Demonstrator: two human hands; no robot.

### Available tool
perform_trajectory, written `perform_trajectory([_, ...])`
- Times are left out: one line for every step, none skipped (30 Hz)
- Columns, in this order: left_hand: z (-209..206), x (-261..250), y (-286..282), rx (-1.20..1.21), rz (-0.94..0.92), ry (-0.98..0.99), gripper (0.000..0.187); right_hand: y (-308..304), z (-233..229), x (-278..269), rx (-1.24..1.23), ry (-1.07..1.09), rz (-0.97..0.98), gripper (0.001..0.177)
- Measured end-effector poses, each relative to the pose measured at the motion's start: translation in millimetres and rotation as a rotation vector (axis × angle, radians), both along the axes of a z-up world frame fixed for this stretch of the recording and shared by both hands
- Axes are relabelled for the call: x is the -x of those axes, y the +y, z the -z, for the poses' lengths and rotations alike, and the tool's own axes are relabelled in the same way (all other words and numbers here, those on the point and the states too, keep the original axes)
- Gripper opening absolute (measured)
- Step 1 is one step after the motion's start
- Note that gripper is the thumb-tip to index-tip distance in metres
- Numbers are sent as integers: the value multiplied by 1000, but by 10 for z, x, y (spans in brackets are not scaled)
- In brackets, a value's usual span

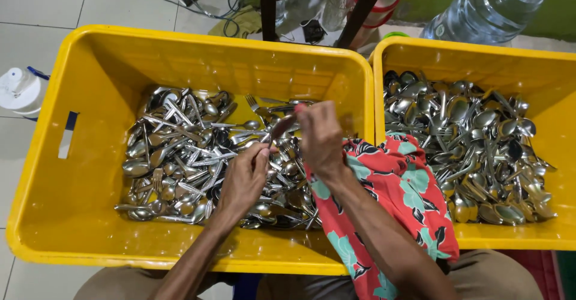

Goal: The recorder wipes and polishes spoons and forks with a cloth and moves them between two bins.

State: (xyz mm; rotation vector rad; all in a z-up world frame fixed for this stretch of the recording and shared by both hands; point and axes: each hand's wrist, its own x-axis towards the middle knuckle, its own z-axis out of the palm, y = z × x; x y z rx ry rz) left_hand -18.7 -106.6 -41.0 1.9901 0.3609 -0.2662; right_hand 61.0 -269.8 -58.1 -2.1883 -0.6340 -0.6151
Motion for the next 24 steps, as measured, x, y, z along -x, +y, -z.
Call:
perform_trajectory([168,15,33,1,-3,-4,28,0,-31,4,1,-4,-3,8])
perform_trajectory([337,27,66,25,-7,-153,24,-1,-60,6,-10,-54,-39,10])
perform_trajectory([512,70,99,49,-11,-296,19,0,-77,35,-21,-97,-76,14])
perform_trajectory([512,83,67,49,-15,-293,19,31,-43,80,-21,-93,-80,14])
perform_trajectory([509,88,45,18,-26,-310,18,68,-6,122,35,-117,-157,13])
perform_trajectory([509,93,20,-13,-36,-328,16,102,32,163,91,-140,-234,12])
perform_trajectory([403,122,9,-14,-33,-319,16,100,36,160,89,-132,-232,12])
perform_trajectory([294,148,-3,1,-32,-234,17,95,38,154,36,-31,-217,9])
perform_trajectory([180,108,-24,18,-31,-160,19,83,23,84,-14,59,-201,8])
perform_trajectory([175,111,-66,18,-29,-163,19,55,7,-8,-13,56,-199,8])
perform_trajectory([173,157,-98,69,-41,-224,19,36,1,-54,-109,180,-124,10])
perform_trajectory([173,203,-129,119,-53,-285,20,16,-2,-100,-205,303,-49,13])
perform_trajectory([196,204,-151,122,-48,-277,20,8,-37,-43,-203,310,-42,13])
perform_trajectory([214,206,-171,-39,-20,-329,26,4,-76,13,-242,342,-64,19])
perform_trajectory([230,162,-168,-207,-2,-398,32,32,-130,11,-282,357,-99,25])
perform_trajectory([259,148,-190,-211,-7,-409,32,33,-31,-55,-284,347,-105,25])
perform_trajectory([293,199,-221,-155,33,-449,38,20,90,-50,-304,401,-144,30])
perform_trajectory([330,247,-256,-98,73,-489,44,5,215,-47,-325,456,-182,36])
perform_trajectory([282,204,-233,-98,75,-487,44,-7,236,-45,-326,459,-179,36])
perform_trajectory([232,161,-210,-103,49,-388,35,-18,253,-41,-347,617,-172,33])
perform_trajectory([183,118,-191,-106,21,-291,29,-32,267,-40,-363,775,-167,31])
perform_trajectory([187,38,-128,-105,21,-290,29,-37,231,-9,-362,775,-166,31])
perform_trajectory([186,-50,-49,49,-17,-282,38,-23,193,11,-326,830,-210,28])
perform_trajectory([183,-137,33,202,-55,-272,52,-6,154,32,-288,884,-255,26])
